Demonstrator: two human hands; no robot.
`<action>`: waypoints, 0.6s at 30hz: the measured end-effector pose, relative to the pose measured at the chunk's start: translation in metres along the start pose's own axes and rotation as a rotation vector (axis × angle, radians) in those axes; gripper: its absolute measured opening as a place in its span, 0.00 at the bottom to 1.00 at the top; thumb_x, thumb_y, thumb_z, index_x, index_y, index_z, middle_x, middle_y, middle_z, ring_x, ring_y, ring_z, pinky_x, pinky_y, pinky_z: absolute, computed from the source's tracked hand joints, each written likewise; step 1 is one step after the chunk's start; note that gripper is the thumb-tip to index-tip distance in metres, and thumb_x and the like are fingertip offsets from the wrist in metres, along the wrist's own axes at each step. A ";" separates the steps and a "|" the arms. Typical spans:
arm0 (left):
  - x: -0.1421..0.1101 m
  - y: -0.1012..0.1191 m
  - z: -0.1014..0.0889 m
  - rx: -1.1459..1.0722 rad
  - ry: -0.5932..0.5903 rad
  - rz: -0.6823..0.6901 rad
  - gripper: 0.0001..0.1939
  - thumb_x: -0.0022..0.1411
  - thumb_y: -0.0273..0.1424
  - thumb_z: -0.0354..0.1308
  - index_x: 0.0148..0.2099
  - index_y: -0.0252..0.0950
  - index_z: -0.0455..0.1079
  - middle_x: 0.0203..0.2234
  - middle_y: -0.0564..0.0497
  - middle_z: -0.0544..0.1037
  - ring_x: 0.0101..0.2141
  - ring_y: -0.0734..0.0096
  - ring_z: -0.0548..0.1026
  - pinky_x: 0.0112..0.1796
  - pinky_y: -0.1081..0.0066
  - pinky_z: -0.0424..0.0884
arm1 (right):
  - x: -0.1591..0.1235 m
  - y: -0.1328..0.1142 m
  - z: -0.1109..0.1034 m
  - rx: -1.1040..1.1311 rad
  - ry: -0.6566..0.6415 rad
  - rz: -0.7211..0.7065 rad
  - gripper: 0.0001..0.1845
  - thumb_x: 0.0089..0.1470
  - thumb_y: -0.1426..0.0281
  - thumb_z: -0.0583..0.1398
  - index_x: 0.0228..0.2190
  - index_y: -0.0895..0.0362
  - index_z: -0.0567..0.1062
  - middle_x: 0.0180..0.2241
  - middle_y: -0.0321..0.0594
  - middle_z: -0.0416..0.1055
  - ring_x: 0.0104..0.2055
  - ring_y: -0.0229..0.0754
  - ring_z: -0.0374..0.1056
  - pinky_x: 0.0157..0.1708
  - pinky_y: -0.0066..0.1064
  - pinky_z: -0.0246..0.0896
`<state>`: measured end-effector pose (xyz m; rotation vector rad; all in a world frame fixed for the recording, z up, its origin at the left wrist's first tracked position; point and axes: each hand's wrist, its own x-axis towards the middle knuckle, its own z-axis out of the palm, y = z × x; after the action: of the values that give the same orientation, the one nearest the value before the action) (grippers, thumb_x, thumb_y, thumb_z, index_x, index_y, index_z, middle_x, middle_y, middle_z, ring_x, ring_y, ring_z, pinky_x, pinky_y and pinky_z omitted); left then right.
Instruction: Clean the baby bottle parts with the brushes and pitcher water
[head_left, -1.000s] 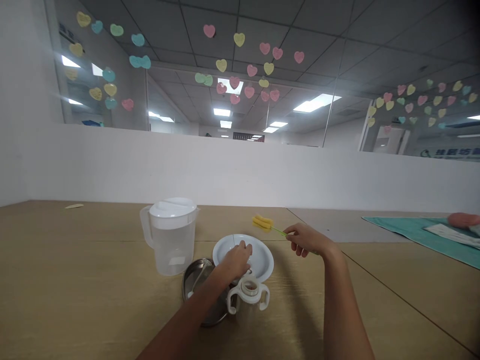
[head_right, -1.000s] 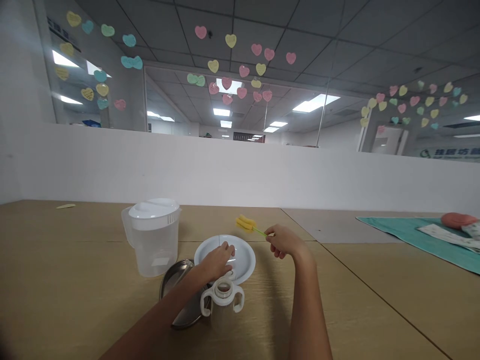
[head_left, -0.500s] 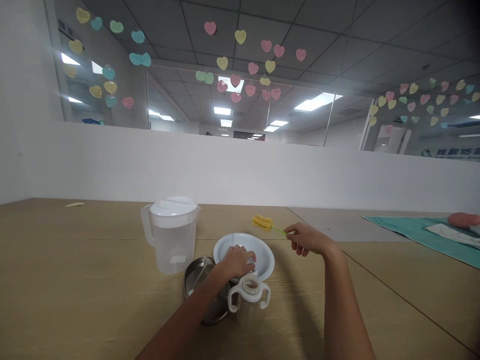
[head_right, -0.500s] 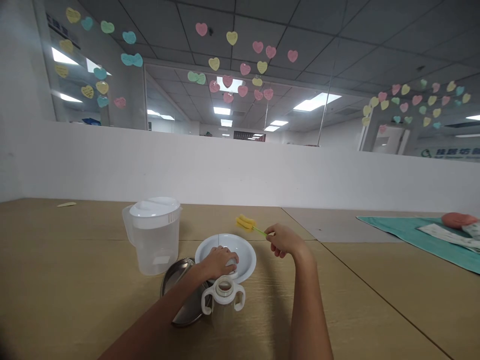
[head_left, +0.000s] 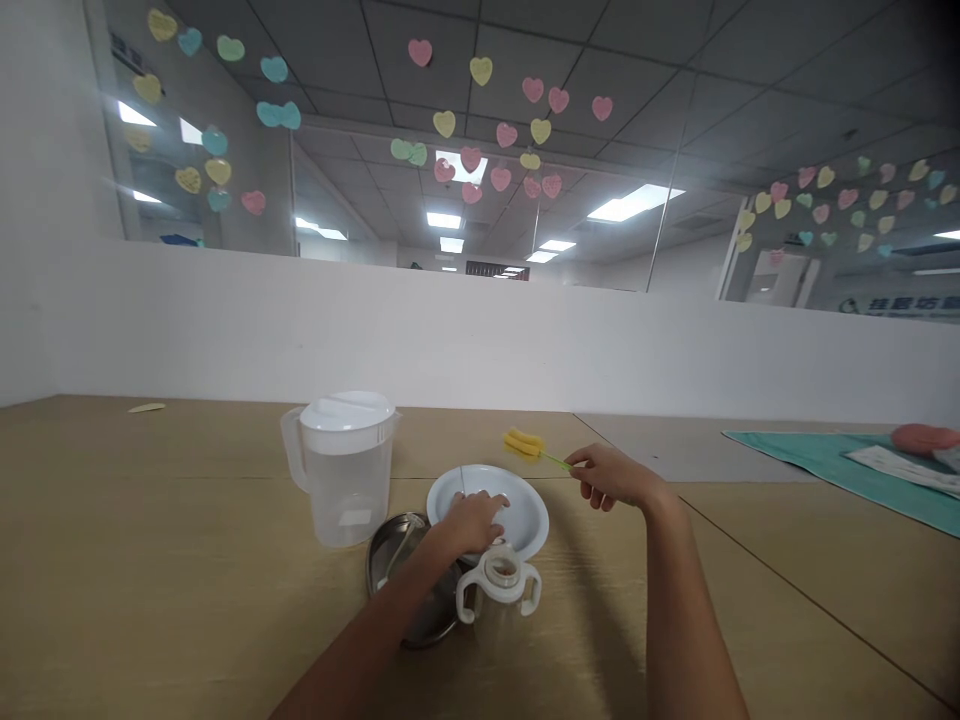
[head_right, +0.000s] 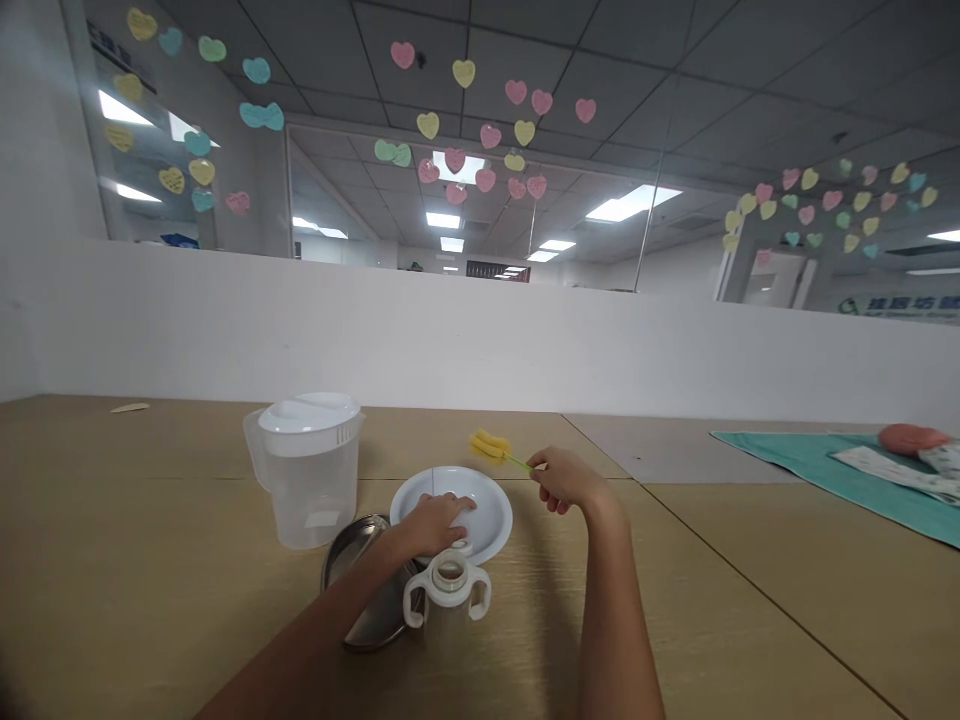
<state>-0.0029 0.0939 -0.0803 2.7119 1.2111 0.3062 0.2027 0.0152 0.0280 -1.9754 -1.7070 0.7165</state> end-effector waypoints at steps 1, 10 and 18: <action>0.000 0.001 -0.004 -0.018 0.018 -0.019 0.24 0.53 0.36 0.55 0.53 0.43 0.60 0.45 0.46 0.71 0.47 0.58 0.68 0.47 0.58 0.59 | 0.000 0.000 0.000 -0.002 -0.001 0.002 0.17 0.53 0.74 0.52 0.45 0.65 0.68 0.20 0.38 0.68 0.18 0.33 0.64 0.18 0.23 0.59; -0.009 -0.001 -0.074 -0.475 0.486 -0.151 0.28 0.47 0.38 0.62 0.49 0.36 0.58 0.43 0.45 0.73 0.43 0.64 0.71 0.43 0.68 0.66 | -0.014 -0.008 -0.006 -0.019 -0.066 -0.221 0.16 0.54 0.68 0.52 0.41 0.60 0.72 0.22 0.37 0.69 0.16 0.29 0.57 0.15 0.21 0.45; -0.016 -0.005 -0.095 -0.849 0.560 -0.005 0.21 0.57 0.45 0.49 0.41 0.32 0.67 0.40 0.44 0.75 0.42 0.65 0.72 0.40 0.69 0.67 | -0.021 -0.024 -0.002 0.119 -0.153 -0.373 0.21 0.54 0.64 0.52 0.45 0.61 0.71 0.19 0.33 0.63 0.16 0.29 0.50 0.17 0.22 0.47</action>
<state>-0.0400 0.0905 0.0082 1.9137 0.8763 1.2990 0.1837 -0.0020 0.0469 -1.4956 -1.9982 0.8243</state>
